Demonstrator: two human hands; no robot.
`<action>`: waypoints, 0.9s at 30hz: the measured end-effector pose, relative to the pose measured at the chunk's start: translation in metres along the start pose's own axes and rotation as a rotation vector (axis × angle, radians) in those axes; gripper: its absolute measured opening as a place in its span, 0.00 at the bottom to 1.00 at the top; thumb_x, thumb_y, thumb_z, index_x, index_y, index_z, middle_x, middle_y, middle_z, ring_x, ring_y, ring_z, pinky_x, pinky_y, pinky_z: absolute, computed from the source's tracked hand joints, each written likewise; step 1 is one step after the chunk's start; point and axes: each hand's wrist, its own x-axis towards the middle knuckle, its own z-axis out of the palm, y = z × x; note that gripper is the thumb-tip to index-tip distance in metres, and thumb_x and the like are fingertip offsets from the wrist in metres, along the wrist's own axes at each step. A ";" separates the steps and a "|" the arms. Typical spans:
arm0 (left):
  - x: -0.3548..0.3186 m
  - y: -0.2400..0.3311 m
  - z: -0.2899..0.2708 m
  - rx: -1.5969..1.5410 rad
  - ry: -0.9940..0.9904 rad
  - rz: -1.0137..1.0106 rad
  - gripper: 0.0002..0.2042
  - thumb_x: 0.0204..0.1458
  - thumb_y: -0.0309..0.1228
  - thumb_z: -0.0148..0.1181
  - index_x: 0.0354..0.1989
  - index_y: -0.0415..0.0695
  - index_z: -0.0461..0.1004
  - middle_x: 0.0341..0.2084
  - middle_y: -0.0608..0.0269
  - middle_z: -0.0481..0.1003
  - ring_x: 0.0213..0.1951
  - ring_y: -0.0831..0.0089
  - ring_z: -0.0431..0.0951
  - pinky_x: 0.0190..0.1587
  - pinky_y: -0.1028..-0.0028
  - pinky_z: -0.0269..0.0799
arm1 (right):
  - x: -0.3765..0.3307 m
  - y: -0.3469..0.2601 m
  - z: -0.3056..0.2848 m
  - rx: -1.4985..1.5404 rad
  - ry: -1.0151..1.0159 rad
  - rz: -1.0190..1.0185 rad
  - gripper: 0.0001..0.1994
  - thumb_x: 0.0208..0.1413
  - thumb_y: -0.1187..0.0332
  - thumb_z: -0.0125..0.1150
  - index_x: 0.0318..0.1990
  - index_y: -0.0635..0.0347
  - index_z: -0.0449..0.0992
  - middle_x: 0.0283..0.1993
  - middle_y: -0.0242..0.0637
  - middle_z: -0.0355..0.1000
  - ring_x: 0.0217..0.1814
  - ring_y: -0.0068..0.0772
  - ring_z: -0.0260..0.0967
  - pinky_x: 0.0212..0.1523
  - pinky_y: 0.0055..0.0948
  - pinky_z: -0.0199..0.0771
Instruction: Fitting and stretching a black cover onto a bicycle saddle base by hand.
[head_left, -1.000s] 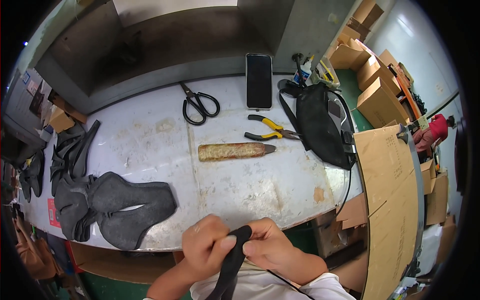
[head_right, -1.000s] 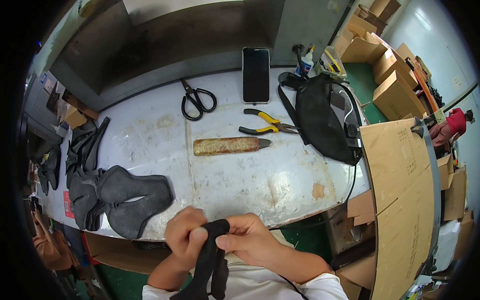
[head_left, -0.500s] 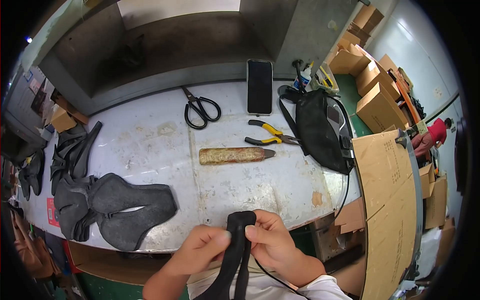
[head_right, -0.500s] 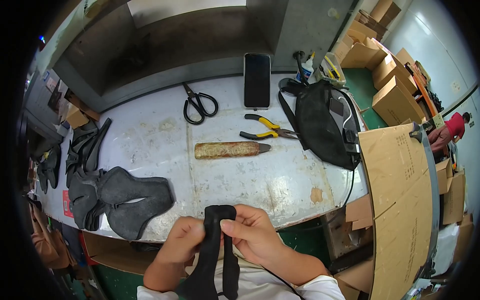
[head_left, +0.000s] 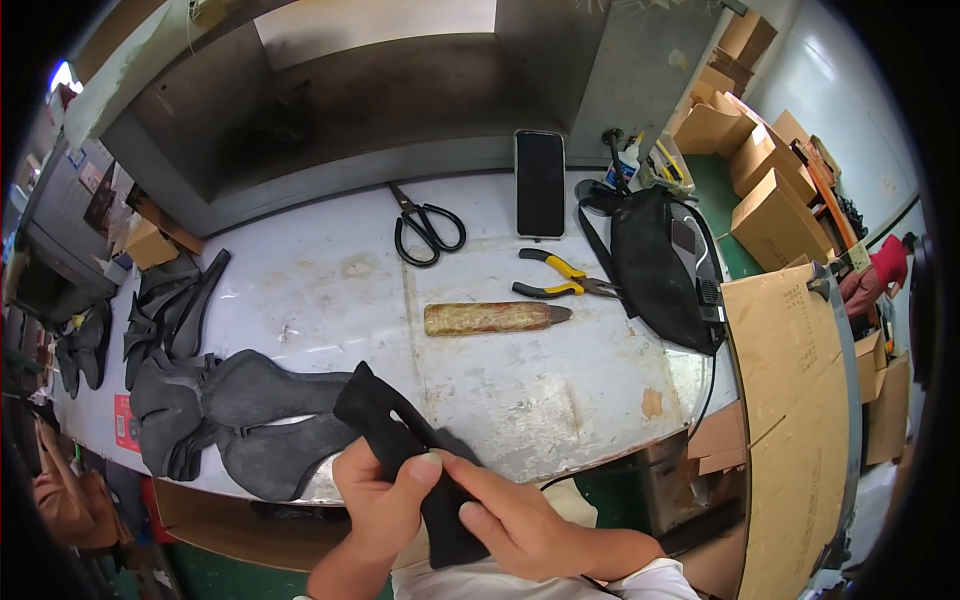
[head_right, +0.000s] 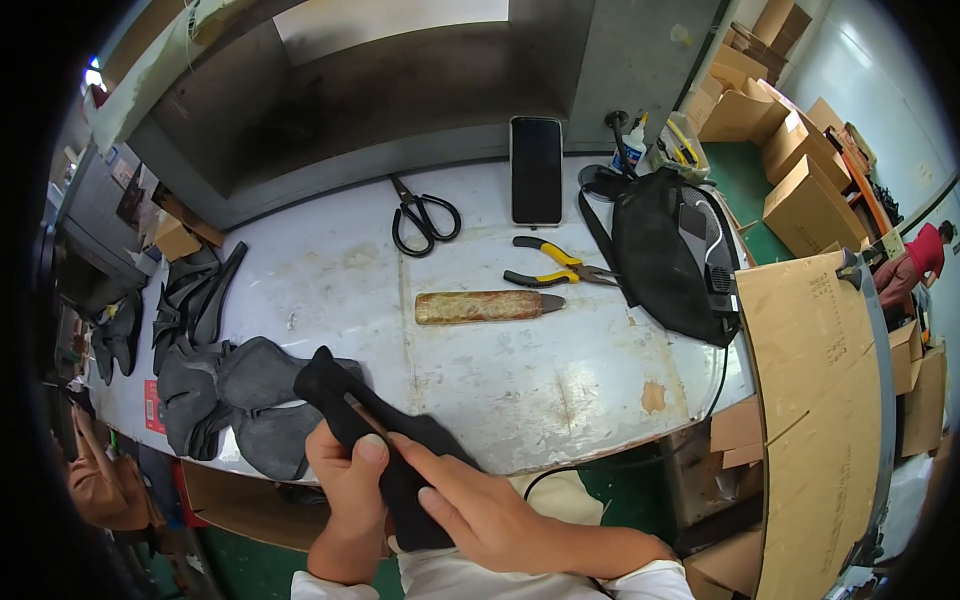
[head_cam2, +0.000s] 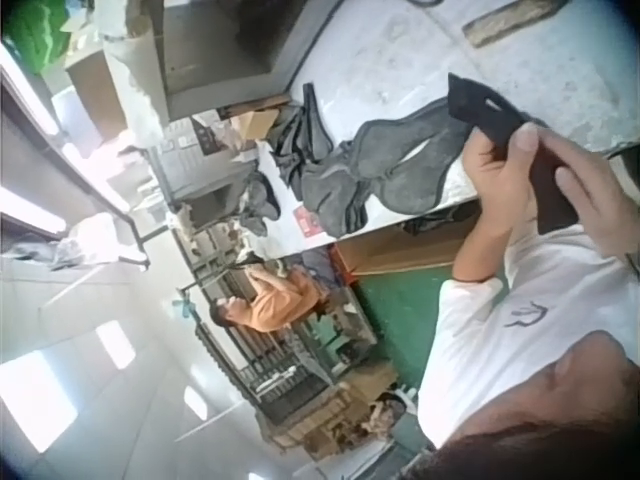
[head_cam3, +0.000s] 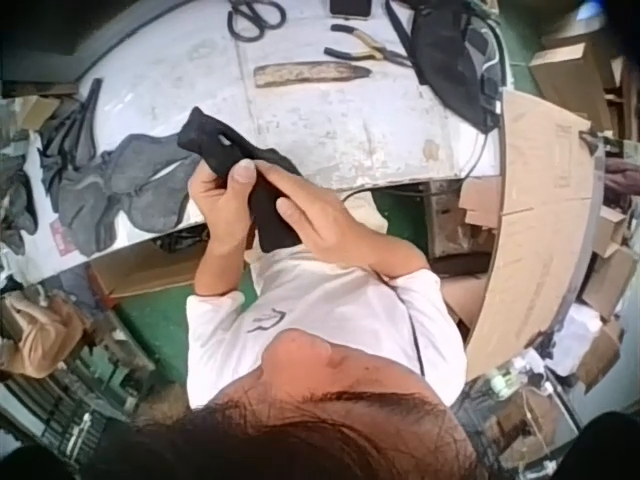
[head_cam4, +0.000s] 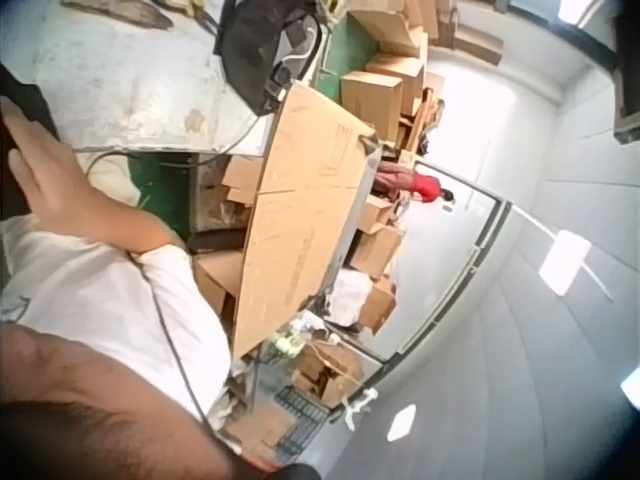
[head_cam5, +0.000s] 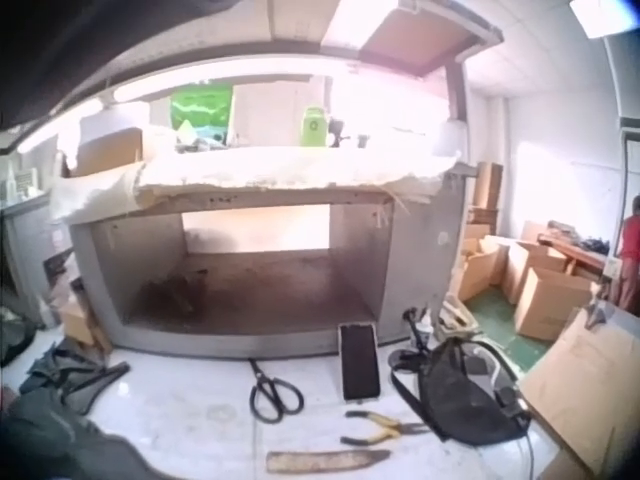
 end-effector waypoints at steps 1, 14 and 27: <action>0.002 0.001 0.002 0.009 -0.001 -0.091 0.09 0.46 0.27 0.70 0.31 0.39 0.75 0.25 0.69 0.74 0.28 0.82 0.72 0.31 0.80 0.67 | 0.001 0.003 -0.001 -0.042 -0.039 0.028 0.24 0.65 0.73 0.49 0.66 0.69 0.57 0.54 0.51 0.70 0.50 0.46 0.73 0.54 0.32 0.70; -0.001 -0.020 -0.006 -0.140 0.208 -0.078 0.07 0.54 0.27 0.63 0.36 0.39 0.72 0.27 0.68 0.75 0.27 0.82 0.73 0.28 0.82 0.68 | -0.002 0.009 -0.005 0.331 -0.077 0.128 0.21 0.69 0.68 0.43 0.67 0.63 0.59 0.57 0.43 0.71 0.49 0.30 0.72 0.50 0.24 0.70; -0.068 -0.043 -0.008 -0.283 -0.432 -0.693 0.13 0.58 0.32 0.57 0.46 0.38 0.69 0.33 0.66 0.74 0.29 0.78 0.72 0.29 0.76 0.66 | 0.012 0.001 -0.029 -0.021 -0.033 -0.014 0.18 0.65 0.75 0.48 0.61 0.69 0.67 0.56 0.52 0.72 0.52 0.44 0.76 0.50 0.30 0.74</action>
